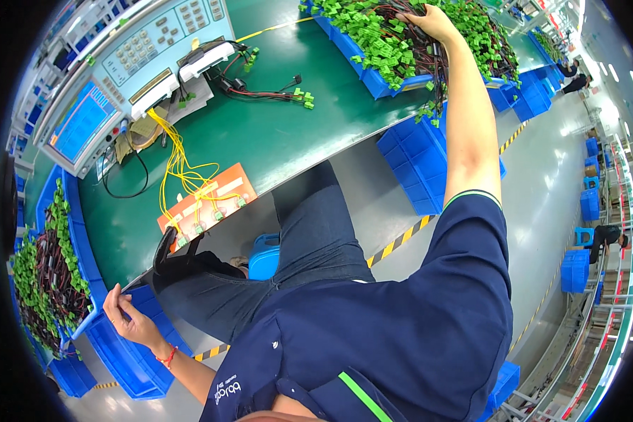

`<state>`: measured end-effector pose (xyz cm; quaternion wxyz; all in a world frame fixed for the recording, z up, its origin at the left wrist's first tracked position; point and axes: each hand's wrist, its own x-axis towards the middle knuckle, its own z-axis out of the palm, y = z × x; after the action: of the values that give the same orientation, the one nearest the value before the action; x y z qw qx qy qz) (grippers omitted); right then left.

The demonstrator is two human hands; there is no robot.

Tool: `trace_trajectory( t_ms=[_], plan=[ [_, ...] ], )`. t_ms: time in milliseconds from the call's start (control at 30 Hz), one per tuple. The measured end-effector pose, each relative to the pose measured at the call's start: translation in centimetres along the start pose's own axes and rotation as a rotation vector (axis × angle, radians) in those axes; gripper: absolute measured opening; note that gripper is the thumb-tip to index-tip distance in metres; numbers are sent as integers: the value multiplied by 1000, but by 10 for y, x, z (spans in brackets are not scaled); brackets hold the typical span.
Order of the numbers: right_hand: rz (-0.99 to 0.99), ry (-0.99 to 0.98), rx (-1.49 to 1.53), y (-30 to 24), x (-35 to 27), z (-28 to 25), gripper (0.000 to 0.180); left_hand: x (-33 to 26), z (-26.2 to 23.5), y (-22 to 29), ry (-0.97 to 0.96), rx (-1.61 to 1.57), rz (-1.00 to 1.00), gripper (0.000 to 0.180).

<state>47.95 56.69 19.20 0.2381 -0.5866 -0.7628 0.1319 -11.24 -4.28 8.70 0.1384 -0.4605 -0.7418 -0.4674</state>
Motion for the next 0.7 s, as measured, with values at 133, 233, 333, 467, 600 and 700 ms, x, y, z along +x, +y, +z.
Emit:
trace_trajectory(
  t_ms=[133, 233, 333, 467, 600, 700],
  plan=[
    [-112, 345, -544, 13, 14, -3, 32, -4, -7, -6, 17, 5, -21, 23],
    [-77, 476, -139, 4, 18, -18, 32, -5, -13, -6, 32, 4, -39, 24],
    [-29, 593, 266, -5, 18, -52, 33, -6, -16, -7, 38, 11, -47, 24],
    [-67, 970, 302, -7, 20, -102, 33, -7, -11, -9, 33, -5, -56, 24],
    [-35, 1038, 363, -108, -45, -106, 43, -3, -10, -1, 39, 1, -40, 24],
    [-182, 1100, 205, -90, -46, -112, 38, 0, -3, 1, 31, -19, -27, 24]
  ],
)
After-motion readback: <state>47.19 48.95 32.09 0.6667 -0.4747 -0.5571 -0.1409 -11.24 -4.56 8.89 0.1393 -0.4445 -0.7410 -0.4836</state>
